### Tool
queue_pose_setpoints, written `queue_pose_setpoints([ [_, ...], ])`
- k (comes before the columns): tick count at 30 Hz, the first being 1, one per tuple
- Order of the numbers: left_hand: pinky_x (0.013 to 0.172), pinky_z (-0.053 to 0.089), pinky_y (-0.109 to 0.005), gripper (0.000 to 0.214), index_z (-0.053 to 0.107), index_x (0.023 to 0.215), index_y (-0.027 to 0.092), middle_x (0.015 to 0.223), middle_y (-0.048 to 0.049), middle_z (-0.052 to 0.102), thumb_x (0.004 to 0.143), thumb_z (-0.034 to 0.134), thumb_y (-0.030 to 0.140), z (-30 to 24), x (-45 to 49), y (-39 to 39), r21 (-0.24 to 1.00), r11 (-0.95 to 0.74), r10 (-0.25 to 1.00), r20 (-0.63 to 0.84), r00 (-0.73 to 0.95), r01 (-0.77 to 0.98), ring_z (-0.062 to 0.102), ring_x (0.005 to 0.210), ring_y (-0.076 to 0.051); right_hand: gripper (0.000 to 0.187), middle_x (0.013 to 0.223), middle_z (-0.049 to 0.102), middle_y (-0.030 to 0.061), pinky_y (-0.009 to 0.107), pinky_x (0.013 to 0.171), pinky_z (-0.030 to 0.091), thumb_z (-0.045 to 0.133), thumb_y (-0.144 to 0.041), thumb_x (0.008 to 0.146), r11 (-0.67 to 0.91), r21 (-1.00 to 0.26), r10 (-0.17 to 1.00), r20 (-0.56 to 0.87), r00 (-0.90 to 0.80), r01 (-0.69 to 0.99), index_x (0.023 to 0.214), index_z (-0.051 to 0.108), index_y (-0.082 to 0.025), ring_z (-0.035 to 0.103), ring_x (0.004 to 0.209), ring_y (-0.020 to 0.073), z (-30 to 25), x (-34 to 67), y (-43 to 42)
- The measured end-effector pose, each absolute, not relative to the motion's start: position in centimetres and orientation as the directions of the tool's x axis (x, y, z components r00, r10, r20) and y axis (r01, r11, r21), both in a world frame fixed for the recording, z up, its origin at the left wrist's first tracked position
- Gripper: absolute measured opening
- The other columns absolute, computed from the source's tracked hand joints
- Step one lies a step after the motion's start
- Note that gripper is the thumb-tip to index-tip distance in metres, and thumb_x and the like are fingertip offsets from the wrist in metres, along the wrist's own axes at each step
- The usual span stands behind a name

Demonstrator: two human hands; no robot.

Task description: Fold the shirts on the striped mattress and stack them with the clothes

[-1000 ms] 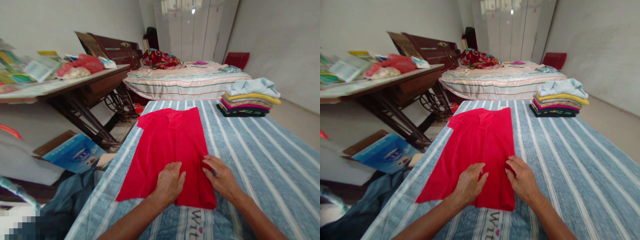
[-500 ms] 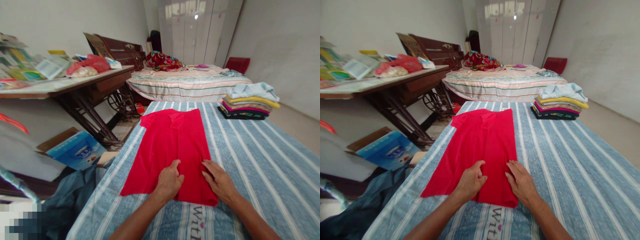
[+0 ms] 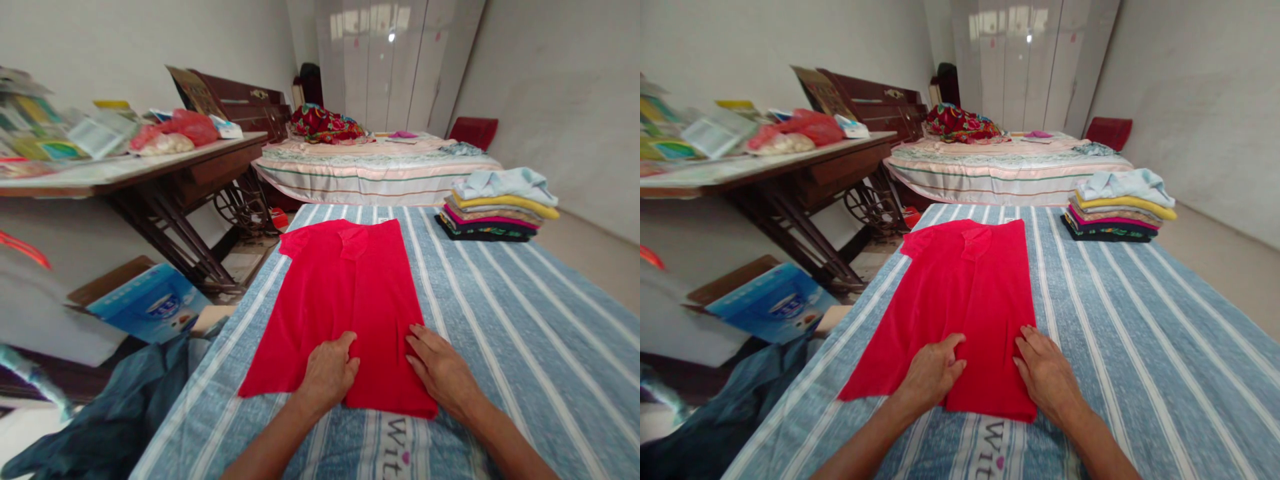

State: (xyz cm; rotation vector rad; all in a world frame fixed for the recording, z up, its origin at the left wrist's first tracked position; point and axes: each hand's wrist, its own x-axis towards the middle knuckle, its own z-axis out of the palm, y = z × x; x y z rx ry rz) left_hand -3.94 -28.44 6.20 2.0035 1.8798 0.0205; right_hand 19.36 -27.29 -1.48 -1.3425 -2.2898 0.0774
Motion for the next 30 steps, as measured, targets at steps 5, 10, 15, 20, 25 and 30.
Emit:
queue_pose_setpoints([
  [5, 0.077, 0.046, -0.029, 0.043, 0.054, 0.122, 0.021, 0.089, -0.0048, 0.070, 0.081, 0.050, 0.031, 6.0, -3.9, -28.4, 0.286, -0.035, 0.964, -0.245, 0.108, 0.958, 0.065, 0.088, -0.022, 0.036, 0.127, 0.054, 0.0174, 0.044, 0.099, 0.042, 0.043, -0.017, 0.084, 0.486, -0.212, 0.852, 0.333, -0.404, 0.848, 0.115, 0.061, -0.009, 0.048, 0.119, 0.0277, 0.3, 18.3, -27.6],
  [10, 0.081, 0.046, -0.030, 0.042, 0.055, 0.122, 0.020, 0.093, -0.0063, 0.070, 0.082, 0.048, 0.029, 6.0, -3.9, -28.7, 0.282, -0.070, 0.966, -0.220, 0.136, 0.957, 0.064, 0.091, -0.022, 0.044, 0.141, 0.040, 0.0150, 0.045, 0.106, 0.032, 0.045, -0.022, 0.086, 0.533, -0.226, 0.833, 0.309, -0.459, 0.815, 0.128, 0.051, -0.009, 0.033, 0.131, 0.0264, 1.7, 15.8, -27.5],
  [15, 0.078, 0.047, -0.029, 0.040, 0.057, 0.119, 0.020, 0.092, -0.0058, 0.071, 0.081, 0.046, 0.027, 5.8, -4.2, -28.7, 0.278, -0.091, 0.969, -0.199, 0.150, 0.956, 0.065, 0.088, -0.021, 0.057, 0.143, 0.034, 0.0166, 0.048, 0.106, 0.029, 0.046, -0.041, 0.088, 0.472, -0.265, 0.881, 0.182, -0.437, 0.841, 0.135, 0.043, -0.009, 0.027, 0.134, 0.0281, 0.2, 15.0, -27.2],
  [20, 0.077, 0.048, -0.031, 0.038, 0.059, 0.116, 0.022, 0.090, -0.0055, 0.071, 0.081, 0.046, 0.027, 5.6, -4.3, -28.6, 0.280, -0.095, 0.969, -0.195, 0.153, 0.955, 0.066, 0.084, -0.021, 0.059, 0.146, 0.029, 0.0146, 0.048, 0.108, 0.026, 0.044, -0.046, 0.089, 0.468, -0.272, 0.884, 0.122, -0.452, 0.841, 0.137, 0.041, -0.011, 0.022, 0.136, 0.0278, -0.3, 15.2, -27.1],
  [25, 0.081, 0.048, -0.034, 0.039, 0.058, 0.117, 0.021, 0.097, -0.0063, 0.071, 0.081, 0.046, 0.029, 5.5, -4.3, -28.7, 0.273, -0.090, 0.966, -0.209, 0.151, 0.958, 0.065, 0.090, -0.023, 0.062, 0.148, 0.024, 0.0134, 0.048, 0.109, 0.022, 0.041, -0.049, 0.089, 0.438, -0.279, 0.896, 0.052, -0.442, 0.855, 0.138, 0.038, -0.012, 0.019, 0.137, 0.0277, 0.0, 15.0, -27.1],
  [30, 0.081, 0.049, -0.035, 0.037, 0.058, 0.116, 0.021, 0.097, -0.0061, 0.071, 0.082, 0.045, 0.029, 5.6, -4.3, -28.9, 0.272, -0.101, 0.968, -0.194, 0.157, 0.957, 0.065, 0.092, -0.024, 0.063, 0.149, 0.023, 0.0117, 0.046, 0.111, 0.019, 0.038, -0.051, 0.090, 0.427, -0.271, 0.900, 0.041, -0.433, 0.863, 0.140, 0.035, -0.013, 0.017, 0.137, 0.0263, -0.3, 15.0, -27.1],
])
